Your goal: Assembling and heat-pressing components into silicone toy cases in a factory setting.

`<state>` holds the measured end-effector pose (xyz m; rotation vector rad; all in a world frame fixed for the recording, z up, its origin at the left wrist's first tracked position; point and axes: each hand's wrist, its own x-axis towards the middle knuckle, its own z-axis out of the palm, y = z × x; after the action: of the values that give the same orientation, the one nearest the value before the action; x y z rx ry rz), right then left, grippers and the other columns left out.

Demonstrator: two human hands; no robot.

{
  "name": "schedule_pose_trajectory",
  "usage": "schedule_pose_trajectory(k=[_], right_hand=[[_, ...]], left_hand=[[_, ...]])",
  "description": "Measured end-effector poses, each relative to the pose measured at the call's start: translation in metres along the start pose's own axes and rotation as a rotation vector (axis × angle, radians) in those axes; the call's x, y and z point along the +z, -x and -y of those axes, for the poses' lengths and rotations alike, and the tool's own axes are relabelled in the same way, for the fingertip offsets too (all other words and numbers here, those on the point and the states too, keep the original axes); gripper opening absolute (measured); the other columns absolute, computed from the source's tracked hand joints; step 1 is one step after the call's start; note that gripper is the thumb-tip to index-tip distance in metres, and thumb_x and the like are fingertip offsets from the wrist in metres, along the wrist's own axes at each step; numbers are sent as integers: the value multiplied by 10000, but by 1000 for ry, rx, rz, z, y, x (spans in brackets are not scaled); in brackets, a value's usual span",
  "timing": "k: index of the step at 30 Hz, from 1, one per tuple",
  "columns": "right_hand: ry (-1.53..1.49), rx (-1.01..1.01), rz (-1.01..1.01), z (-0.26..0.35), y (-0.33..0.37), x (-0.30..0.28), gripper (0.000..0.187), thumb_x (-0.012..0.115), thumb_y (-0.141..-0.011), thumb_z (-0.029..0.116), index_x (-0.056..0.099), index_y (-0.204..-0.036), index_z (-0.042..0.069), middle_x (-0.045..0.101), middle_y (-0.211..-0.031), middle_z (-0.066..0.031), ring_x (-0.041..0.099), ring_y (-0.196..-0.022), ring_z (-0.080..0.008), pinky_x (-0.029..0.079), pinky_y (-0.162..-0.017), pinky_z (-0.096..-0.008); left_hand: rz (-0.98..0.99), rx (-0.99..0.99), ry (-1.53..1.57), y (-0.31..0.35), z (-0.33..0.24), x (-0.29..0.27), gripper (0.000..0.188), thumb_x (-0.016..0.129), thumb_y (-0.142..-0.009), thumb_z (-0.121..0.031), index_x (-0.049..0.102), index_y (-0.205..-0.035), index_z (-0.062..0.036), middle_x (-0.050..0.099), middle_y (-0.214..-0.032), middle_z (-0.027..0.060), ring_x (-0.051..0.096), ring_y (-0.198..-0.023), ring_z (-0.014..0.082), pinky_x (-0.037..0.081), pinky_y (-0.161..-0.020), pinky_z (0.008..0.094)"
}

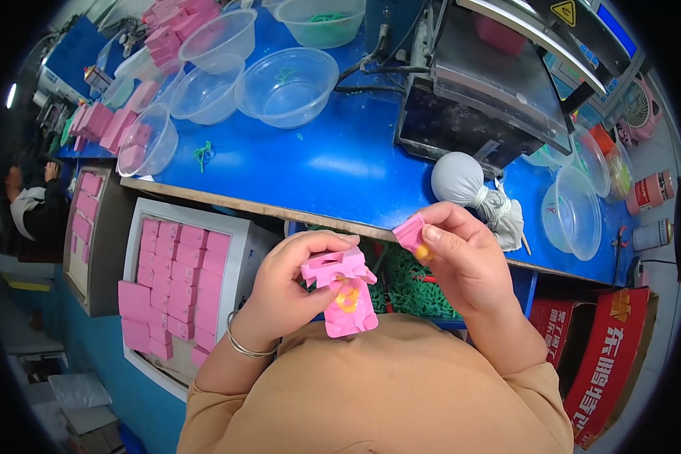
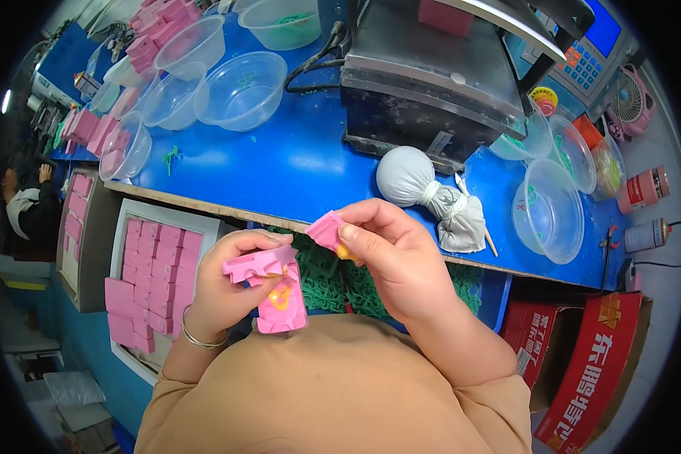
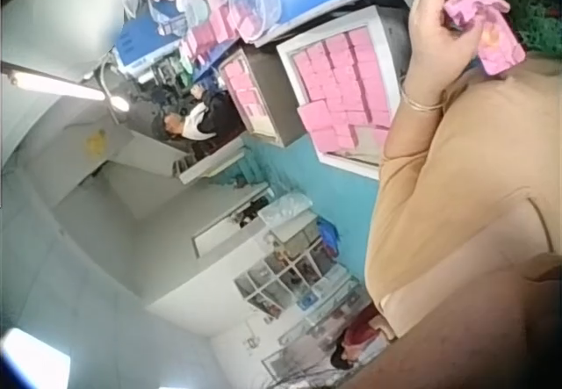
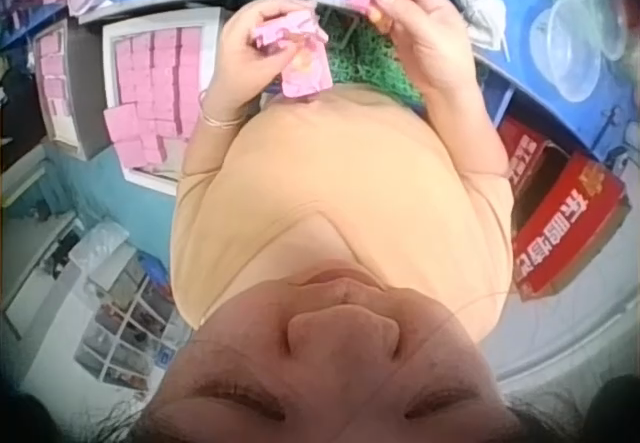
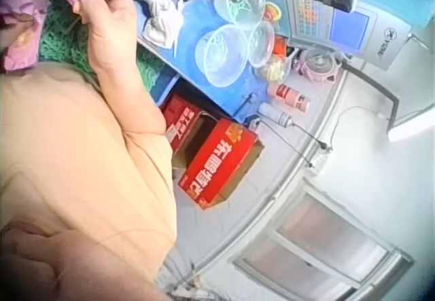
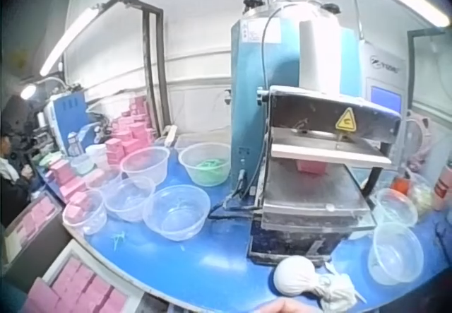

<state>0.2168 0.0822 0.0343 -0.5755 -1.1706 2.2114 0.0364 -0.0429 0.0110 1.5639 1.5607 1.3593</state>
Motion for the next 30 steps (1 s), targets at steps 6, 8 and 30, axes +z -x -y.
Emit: schedule_pose_trajectory(k=[6, 8, 30], right_hand=[[-261, 133, 110, 4, -1, -2, 185, 512, -901, 112, 535, -1015, -31, 603, -885, -92, 585, -756, -134, 481, -545, -233], [-262, 193, 40, 8, 1, 2, 176, 506, -901, 97, 529, -1015, -34, 589, -840, -93, 599, -758, -159, 514, -550, -241], [1348, -1017, -334, 44, -12, -50, 171, 719, -659, -4, 642, -808, 32, 559, -686, -69, 528, -590, -179, 416, -524, -271]], left_hand=[[-1, 77, 71, -4, -2, 2, 358, 708, -682, 17, 594, -1021, -3, 580, -1006, 104, 574, -899, 192, 468, -771, 297], [-58, -2, 59, -3, -4, 6, 355, 774, -606, -35, 613, -922, -15, 583, -936, 100, 559, -857, 202, 447, -751, 302], [-3, 5, 46, 3, -2, 6, 371, 695, -634, 43, 619, -992, -19, 570, -962, 91, 559, -886, 195, 458, -776, 299]])
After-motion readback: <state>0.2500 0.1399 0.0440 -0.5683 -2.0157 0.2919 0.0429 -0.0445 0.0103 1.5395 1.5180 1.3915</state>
